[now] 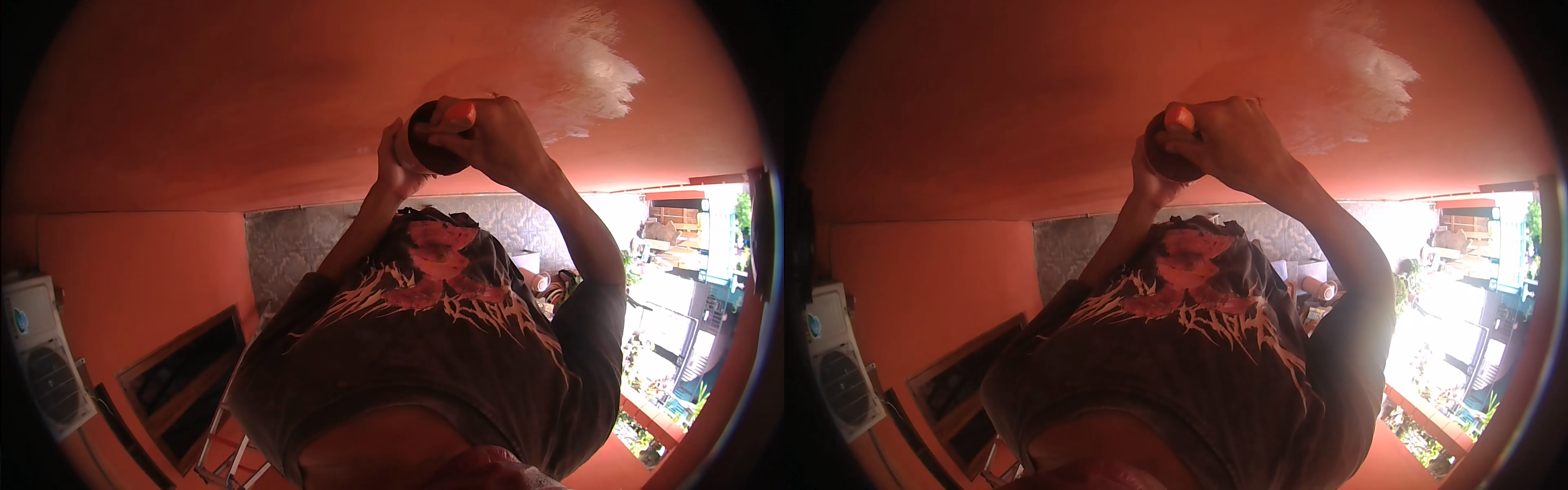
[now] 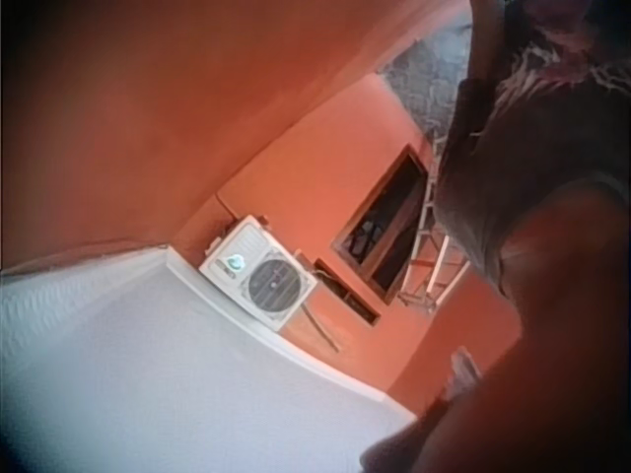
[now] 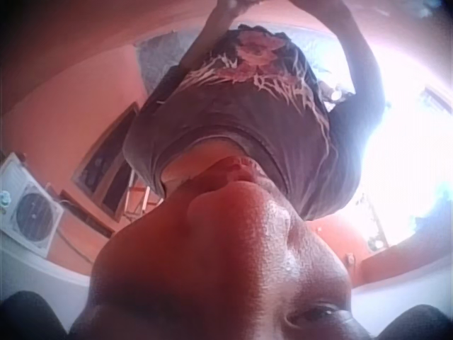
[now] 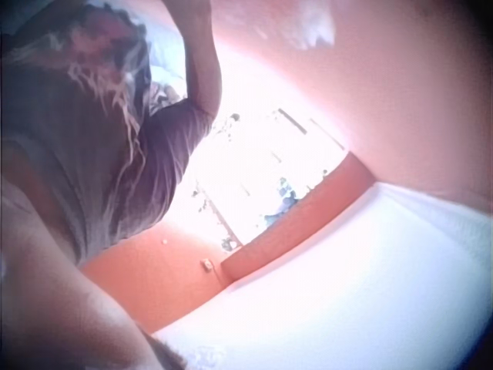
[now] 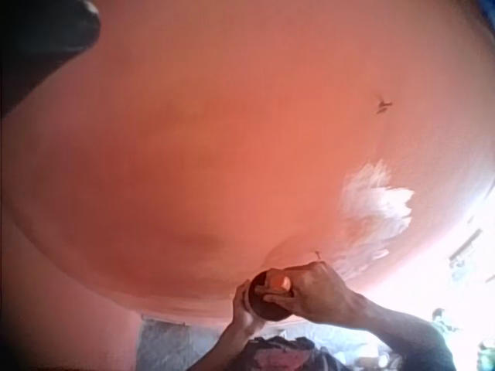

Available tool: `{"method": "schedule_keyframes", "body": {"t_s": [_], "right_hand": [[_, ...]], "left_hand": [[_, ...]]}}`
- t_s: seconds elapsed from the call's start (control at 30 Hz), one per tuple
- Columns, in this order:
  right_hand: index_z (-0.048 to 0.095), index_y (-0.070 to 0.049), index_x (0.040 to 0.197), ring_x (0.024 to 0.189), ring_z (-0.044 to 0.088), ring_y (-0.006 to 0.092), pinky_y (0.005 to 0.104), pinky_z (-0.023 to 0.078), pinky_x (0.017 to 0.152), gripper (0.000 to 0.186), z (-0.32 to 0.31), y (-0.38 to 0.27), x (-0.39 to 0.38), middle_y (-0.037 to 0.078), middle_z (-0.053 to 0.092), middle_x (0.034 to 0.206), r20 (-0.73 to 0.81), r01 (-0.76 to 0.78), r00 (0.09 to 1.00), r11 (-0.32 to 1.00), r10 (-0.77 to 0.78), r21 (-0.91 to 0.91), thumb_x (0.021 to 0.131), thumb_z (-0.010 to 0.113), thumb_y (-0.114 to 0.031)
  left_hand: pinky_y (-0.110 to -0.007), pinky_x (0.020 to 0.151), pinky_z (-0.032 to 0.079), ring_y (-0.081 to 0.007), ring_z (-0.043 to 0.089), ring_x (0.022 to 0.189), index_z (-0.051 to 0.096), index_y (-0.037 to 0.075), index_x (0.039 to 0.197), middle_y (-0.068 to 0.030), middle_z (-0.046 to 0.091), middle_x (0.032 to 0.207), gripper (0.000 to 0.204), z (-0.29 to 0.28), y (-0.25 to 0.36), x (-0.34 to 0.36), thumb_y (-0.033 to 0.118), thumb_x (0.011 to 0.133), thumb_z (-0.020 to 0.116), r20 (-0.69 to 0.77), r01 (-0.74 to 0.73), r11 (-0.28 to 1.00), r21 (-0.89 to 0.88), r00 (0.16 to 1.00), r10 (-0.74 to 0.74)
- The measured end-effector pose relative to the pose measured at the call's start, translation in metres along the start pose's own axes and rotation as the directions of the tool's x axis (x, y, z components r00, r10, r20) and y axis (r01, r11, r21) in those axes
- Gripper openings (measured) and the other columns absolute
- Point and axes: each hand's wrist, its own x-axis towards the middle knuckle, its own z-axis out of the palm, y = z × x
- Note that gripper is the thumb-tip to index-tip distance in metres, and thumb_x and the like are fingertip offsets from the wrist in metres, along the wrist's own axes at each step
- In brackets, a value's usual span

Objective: The person paints a ceiling using a paintbrush and a small paint container. They repeatedly dip the brush into the container and apply paint in broad strokes across the ceiling surface.

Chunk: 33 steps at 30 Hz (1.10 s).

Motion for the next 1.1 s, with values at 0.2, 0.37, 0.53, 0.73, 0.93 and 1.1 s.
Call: {"method": "schedule_keyframes", "body": {"t_s": [0.2,0.37,0.53,0.73,0.93,1.1], "right_hand": [[0.073,-0.008,0.088,0.066,0.069,0.0327,0.0458,0.053,0.076,0.032,0.007,0.006,0.001,0.013,0.069,0.067,-0.01,0.073,0.997,0.975,-0.076,-0.208,0.088,0.069,-0.04],[0.071,-0.003,0.082,0.062,0.07,0.0282,0.0404,0.056,0.066,0.035,-0.008,-0.004,0.001,0.012,0.069,0.065,-0.038,-0.033,0.999,0.999,0.033,-0.008,0.086,0.072,-0.038],[0.072,0.0,0.081,0.063,0.072,0.0196,0.031,0.055,0.057,0.014,-0.024,-0.031,0.003,0.01,0.071,0.069,-0.089,-0.173,0.981,0.985,0.174,0.012,0.082,0.075,-0.013],[0.069,-0.002,0.091,0.063,0.069,0.0354,0.0424,0.056,0.061,0.022,-0.025,-0.023,0.007,0.018,0.068,0.068,-0.103,-0.041,0.995,0.977,0.02,-0.208,0.088,0.065,-0.024],[0.067,-0.004,0.105,0.068,0.069,0.0395,0.0485,0.056,0.065,0.025,-0.022,-0.04,0.026,0.021,0.068,0.07,0.077,0.102,0.994,0.91,-0.078,-0.401,0.083,0.06,-0.012],[0.067,-0.002,0.108,0.07,0.07,0.039,0.0473,0.057,0.067,0.029,-0.026,-0.046,0.041,0.021,0.068,0.072,0.229,0.103,0.973,0.899,-0.003,-0.426,0.081,0.06,-0.01]], "left_hand": [[-0.035,0.061,0.06,-0.0224,0.067,0.105,0.05,0.018,0.139,-0.0083,0.061,0.127,0.069,0.005,0.001,-0.001,0.068,0.095,0.033,-0.045,0.002,1.0,-0.014,0.999,-0.002],[-0.033,0.056,0.058,-0.0223,0.069,0.099,0.05,0.012,0.138,-0.0116,0.064,0.119,0.071,-0.001,0.001,0.0,0.067,0.096,0.032,0.047,0.032,0.999,-0.035,0.998,-0.03],[-0.035,0.06,0.057,-0.0238,0.069,0.097,0.05,0.01,0.137,-0.0119,0.067,0.111,0.073,0.0,0.003,0.0,0.067,0.096,0.033,0.019,0.008,1.0,-0.003,1.0,-0.008],[-0.04,0.06,0.054,-0.0258,0.069,0.09,0.058,0.011,0.13,-0.0092,0.069,0.107,0.066,-0.009,0.0,0.001,0.064,0.096,0.039,-0.005,0.011,0.997,-0.073,1.0,-0.011],[-0.044,0.059,0.054,-0.0268,0.069,0.085,0.062,0.011,0.123,-0.0085,0.071,0.103,0.058,-0.008,-0.003,-0.001,0.058,0.097,0.041,-0.011,0.018,0.995,-0.098,1.0,-0.019],[-0.045,0.059,0.054,-0.0271,0.069,0.085,0.062,0.01,0.121,-0.0087,0.071,0.102,0.056,-0.01,-0.003,0.001,0.056,0.098,0.04,0.007,0.031,0.993,-0.115,1.0,-0.03]]}}
